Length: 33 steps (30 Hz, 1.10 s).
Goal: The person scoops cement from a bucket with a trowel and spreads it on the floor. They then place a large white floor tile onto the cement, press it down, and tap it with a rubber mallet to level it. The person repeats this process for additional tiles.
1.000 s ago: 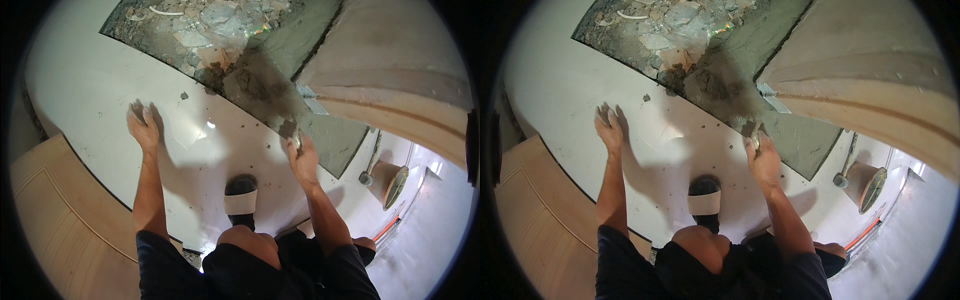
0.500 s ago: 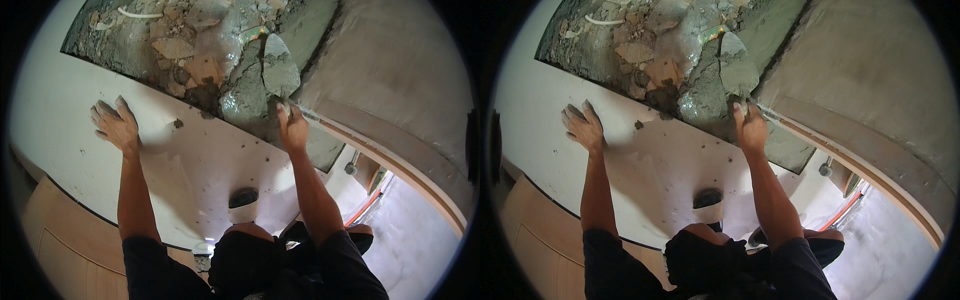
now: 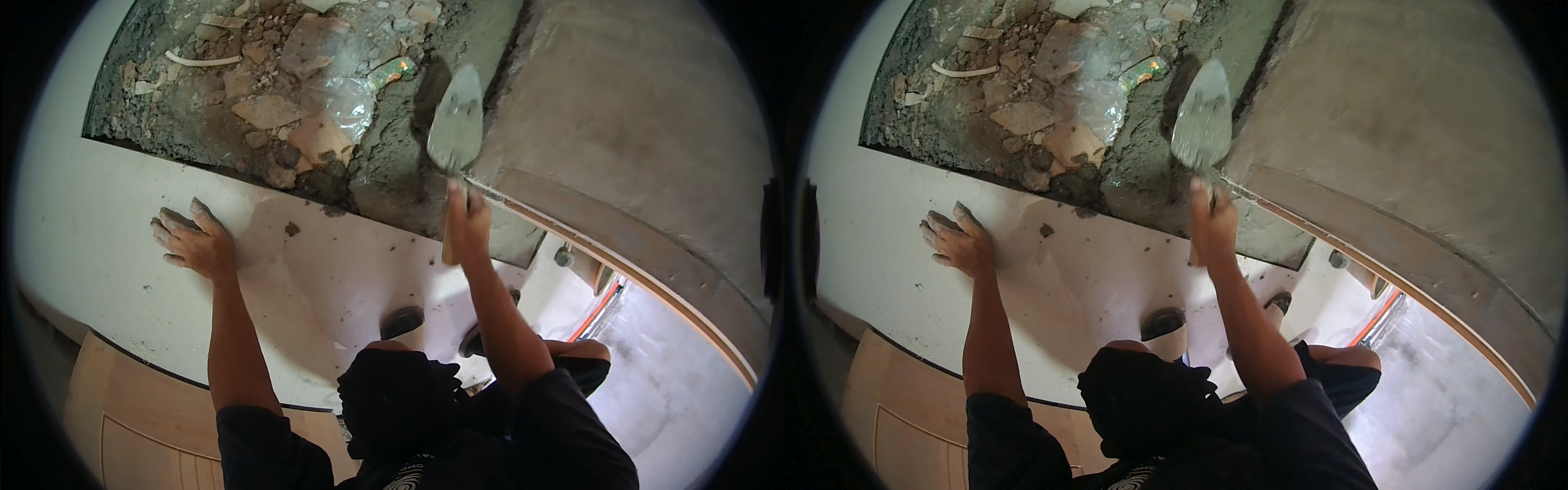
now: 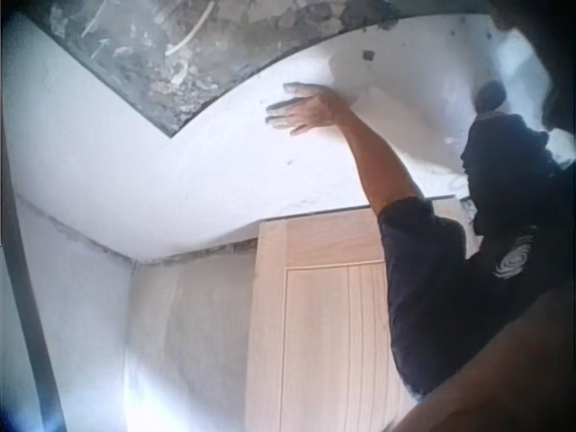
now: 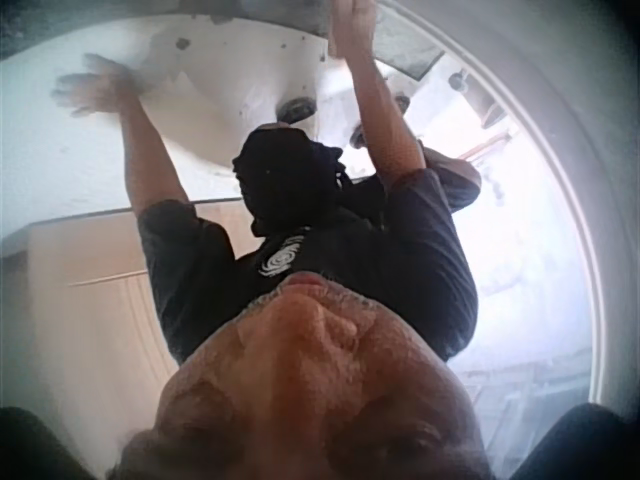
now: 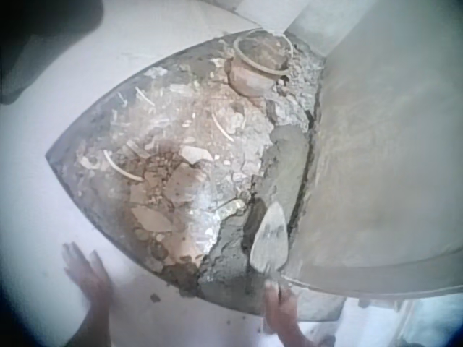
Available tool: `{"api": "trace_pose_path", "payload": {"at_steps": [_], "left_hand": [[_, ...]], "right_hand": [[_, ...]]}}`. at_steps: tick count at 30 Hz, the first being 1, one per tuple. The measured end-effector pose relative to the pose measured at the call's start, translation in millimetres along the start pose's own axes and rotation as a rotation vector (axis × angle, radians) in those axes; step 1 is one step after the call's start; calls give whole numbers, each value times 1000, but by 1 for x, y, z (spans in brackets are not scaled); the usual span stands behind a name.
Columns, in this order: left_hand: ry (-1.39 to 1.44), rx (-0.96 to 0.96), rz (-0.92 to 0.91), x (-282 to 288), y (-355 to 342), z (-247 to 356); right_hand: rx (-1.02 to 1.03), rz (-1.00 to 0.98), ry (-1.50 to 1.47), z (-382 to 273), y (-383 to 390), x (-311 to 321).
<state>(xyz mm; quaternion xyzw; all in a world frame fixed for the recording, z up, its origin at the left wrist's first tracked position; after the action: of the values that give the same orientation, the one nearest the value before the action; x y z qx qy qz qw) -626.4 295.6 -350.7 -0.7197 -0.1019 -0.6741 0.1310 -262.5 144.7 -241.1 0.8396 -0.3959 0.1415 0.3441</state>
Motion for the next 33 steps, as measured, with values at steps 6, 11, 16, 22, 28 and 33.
{"api": "trace_pose_path", "payload": {"at_steps": [6, 11, 16, 22, 28, 33], "left_hand": [[-9, 7, -1, 6, 0, 5], [0, -13, 18, 5, 2, 4], [27, -14, 2, 7, 3, 5], [53, -13, -5, 4, 2, 4], [31, -11, 0, -1, 1, -1], [36, 6, 25, -1, 1, -1]], "right_hand": [[-291, -116, -170, 13, 45, 2], [-253, -169, -71, 22, 12, -16], [-292, -231, 152, 47, 56, 38], [-433, -335, 150, 75, 73, 81], [-327, -381, 56, 81, 60, 94], [-274, -556, 267, 83, 51, 98]]}}
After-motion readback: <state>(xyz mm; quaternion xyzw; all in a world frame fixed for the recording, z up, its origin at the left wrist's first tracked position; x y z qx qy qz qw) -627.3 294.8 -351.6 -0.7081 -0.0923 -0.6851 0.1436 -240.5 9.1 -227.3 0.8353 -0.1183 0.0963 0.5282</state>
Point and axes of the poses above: each hand's wrist, its own y-axis away from the middle knuckle, its own x-axis out of the back of the hand, z = x × y, the point moved 2 cm from there along -y, towards the middle knuckle, and after that the axes turned 15 degrees about -y, right-handed, at the moved point
